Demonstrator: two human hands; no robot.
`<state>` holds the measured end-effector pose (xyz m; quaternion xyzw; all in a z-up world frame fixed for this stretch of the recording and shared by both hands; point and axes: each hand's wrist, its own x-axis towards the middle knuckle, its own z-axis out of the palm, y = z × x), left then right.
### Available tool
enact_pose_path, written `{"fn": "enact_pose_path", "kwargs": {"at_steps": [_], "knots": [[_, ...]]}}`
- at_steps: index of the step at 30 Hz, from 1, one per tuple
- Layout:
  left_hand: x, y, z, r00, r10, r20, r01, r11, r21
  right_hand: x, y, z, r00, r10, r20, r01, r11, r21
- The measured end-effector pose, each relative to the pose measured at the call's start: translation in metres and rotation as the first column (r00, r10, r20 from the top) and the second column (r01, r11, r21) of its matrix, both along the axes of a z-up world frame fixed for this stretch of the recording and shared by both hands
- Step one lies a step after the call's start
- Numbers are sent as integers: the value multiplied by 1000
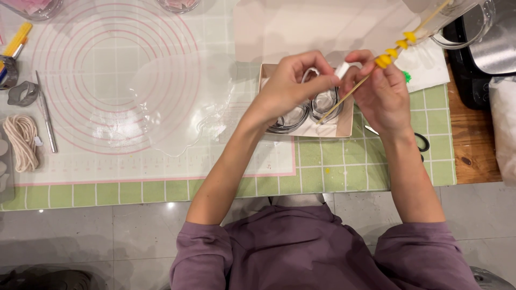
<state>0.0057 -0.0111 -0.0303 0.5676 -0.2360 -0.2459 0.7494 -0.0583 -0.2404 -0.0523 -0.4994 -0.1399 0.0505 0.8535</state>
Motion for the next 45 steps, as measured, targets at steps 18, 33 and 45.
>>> {"fn": "enact_pose_path", "kwargs": {"at_steps": [18,33,45], "knots": [[1,14,22,999,50,-10,-51,959,-279,-8,6,11,950,311,23,-289,908,-302],[-3,14,22,995,-93,38,99,961,-257,-8,8,13,940,335,71,-295,899,-324],[-5,14,26,996,-90,-4,86,965,-246,-7,9,14,941,331,74,-298,912,-281]]}}
